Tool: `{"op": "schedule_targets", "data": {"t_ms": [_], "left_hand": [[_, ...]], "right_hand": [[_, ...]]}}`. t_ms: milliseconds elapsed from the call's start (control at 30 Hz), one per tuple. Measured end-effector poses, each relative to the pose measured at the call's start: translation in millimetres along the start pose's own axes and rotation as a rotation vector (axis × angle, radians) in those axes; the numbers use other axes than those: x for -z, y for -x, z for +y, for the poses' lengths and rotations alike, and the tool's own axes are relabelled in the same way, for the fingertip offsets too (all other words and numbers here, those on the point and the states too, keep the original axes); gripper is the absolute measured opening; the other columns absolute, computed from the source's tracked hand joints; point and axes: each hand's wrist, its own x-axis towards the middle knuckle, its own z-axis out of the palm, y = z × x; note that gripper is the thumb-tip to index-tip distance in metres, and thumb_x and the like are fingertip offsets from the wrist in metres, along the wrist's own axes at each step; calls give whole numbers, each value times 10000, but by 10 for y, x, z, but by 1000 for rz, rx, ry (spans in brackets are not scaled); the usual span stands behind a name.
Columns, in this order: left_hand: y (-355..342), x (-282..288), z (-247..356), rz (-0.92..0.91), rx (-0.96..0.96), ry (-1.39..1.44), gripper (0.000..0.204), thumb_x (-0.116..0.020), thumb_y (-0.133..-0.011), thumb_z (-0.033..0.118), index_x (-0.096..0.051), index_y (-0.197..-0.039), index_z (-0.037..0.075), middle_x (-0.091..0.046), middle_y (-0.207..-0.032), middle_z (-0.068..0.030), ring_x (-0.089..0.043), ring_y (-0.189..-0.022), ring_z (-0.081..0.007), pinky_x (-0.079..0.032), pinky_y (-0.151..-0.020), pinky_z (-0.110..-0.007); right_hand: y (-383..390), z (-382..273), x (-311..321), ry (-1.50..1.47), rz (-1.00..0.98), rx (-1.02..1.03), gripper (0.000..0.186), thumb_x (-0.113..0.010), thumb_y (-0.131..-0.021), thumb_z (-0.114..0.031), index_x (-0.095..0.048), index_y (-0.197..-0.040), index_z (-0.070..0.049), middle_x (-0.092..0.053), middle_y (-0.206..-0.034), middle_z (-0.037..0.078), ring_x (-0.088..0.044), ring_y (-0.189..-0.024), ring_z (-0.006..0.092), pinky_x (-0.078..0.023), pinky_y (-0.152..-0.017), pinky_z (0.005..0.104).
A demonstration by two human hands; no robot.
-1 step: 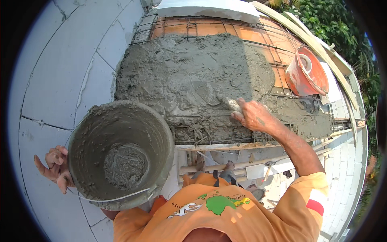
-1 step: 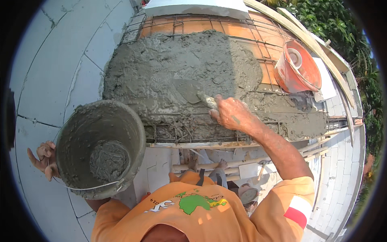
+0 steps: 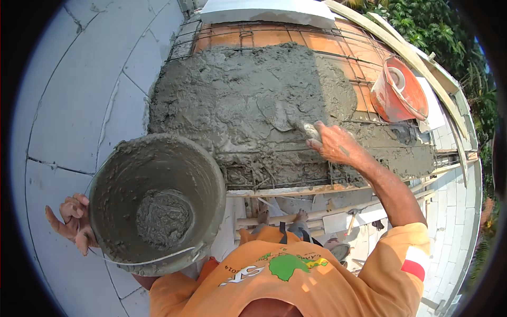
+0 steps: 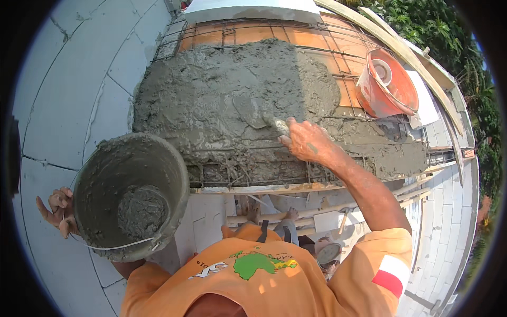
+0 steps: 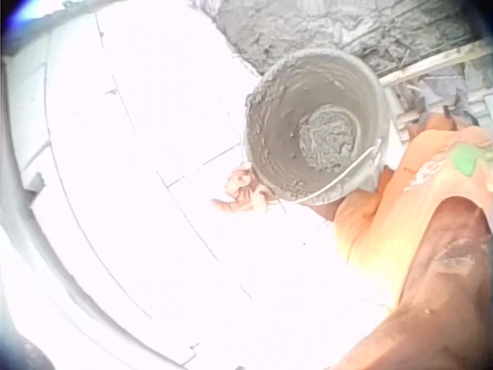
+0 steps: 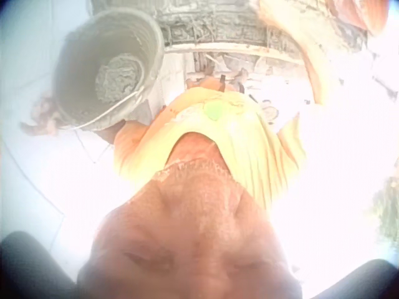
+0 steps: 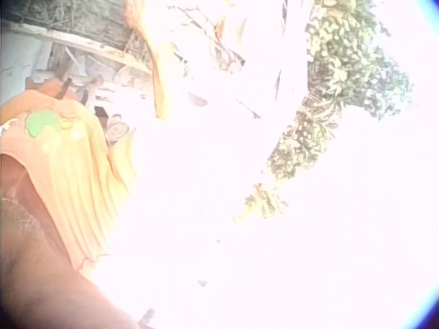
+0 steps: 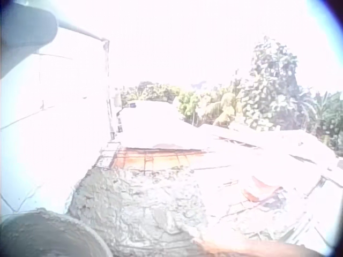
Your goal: The person pours wet cement from a bucket onto a structure and levels it using a trowel. They move a wooden board and a white block, then pour water from a cup into a bucket and scrape out remaining cement.
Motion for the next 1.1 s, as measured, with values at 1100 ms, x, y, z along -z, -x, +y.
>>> {"op": "schedule_targets", "data": {"t_ms": [1100], "left_hand": [[-1023,237,-216,-487,-368,-288,521,-523,-944,355,-386,-1374,95,-551,-929,-65,-534,-886,-228,-478,-911,-466]], "right_hand": [[1816,181,-456,-883,84,-570,544,-571,-895,-509,-506,-1024,16,-425,-584,10,-493,-471,124,-405,-410,291]]}}
